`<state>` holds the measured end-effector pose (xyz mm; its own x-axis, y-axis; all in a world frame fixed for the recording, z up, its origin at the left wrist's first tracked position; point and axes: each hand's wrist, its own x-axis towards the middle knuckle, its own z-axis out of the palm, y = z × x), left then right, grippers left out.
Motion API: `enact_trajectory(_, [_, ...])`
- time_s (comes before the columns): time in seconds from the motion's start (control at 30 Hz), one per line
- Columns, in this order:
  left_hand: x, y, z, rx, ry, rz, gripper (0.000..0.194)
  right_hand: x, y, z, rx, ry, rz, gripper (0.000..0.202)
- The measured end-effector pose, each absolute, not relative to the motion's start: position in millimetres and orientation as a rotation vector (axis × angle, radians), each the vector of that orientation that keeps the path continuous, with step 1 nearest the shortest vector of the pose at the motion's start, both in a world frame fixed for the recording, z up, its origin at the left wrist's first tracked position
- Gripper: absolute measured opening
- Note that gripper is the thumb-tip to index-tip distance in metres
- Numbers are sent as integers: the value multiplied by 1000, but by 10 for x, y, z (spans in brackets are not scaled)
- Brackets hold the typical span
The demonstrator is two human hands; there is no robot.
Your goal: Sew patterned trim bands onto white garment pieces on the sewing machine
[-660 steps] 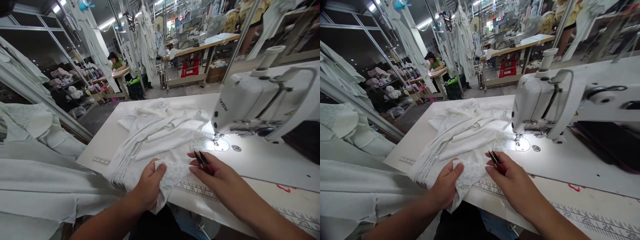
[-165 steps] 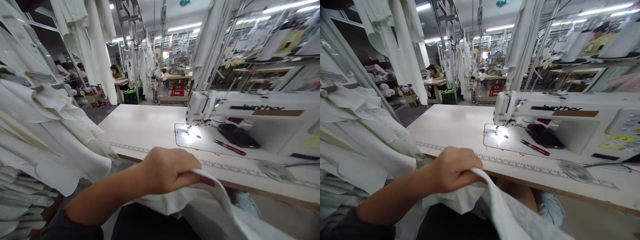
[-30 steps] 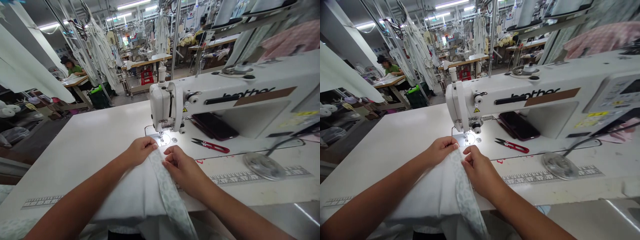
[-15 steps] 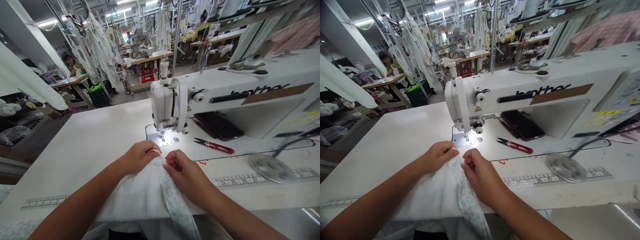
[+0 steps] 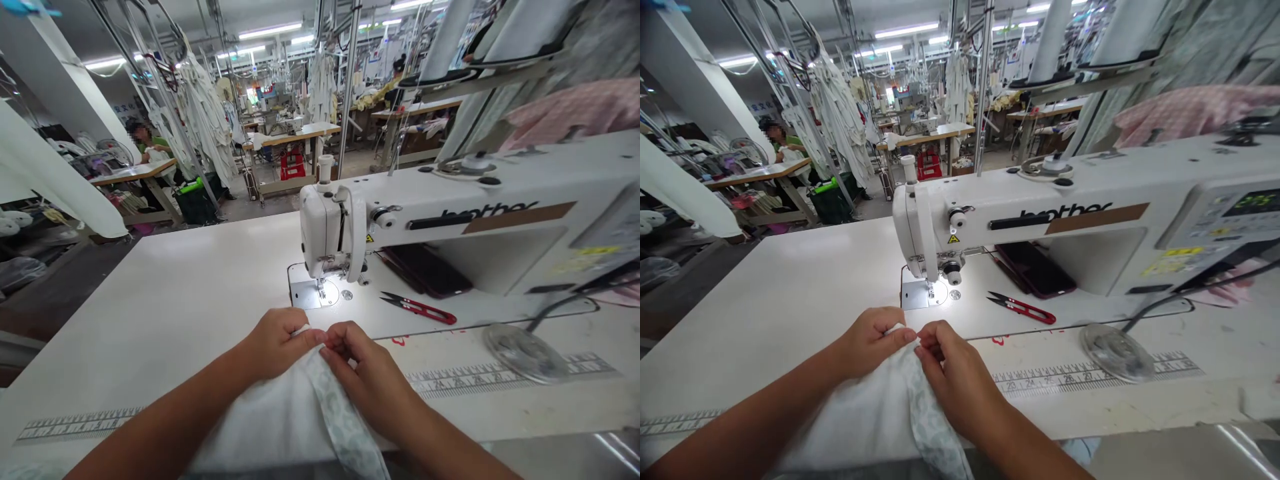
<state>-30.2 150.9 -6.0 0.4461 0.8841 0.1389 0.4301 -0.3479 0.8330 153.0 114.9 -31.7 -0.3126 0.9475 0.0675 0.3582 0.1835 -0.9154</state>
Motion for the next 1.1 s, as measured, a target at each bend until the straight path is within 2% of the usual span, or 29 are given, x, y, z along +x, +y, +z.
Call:
enact_trajectory(0.03, [-298, 1499, -63, 1963, 1098, 783, 40, 1533, 1146, -319, -1227, -1787, 1109, 5])
enact_trajectory(0.17, [-339, 1507, -50, 1914, 1104, 735, 15, 1545, 1148, -344, -1256, -1780, 1096, 7])
enact_trajectory(0.27, [-360, 1511, -39, 1858, 1192, 641, 18, 1543, 1142, -347, -1258, -1767, 1102, 9])
enact_trajectory(0.4, [-313, 1465, -41, 1956, 1195, 680, 45, 1531, 1116, -337, -1226, -1778, 1111, 7])
enact_trajectory(0.47, [-294, 1445, -36, 1989, 1116, 712, 39, 1530, 1109, -341, -1205, -1789, 1102, 6])
enact_trajectory(0.57, [-310, 1447, -18, 1984, 1061, 699, 15, 1537, 1112, -353, -1229, -1764, 1092, 7])
enact_trajectory(0.73, [-374, 1487, 10, 1922, 1107, 640, 12, 1552, 1111, -347, -1262, -1777, 1073, 9])
enact_trajectory(0.8, [-381, 1499, 8, 1872, 1172, 611, 17, 1555, 1105, -341, -1267, -1784, 1046, 10])
enact_trajectory(1.1, [-390, 1516, -22, 1868, 1127, 724, 19, 1549, 1075, -323, -1278, -1822, 995, 11])
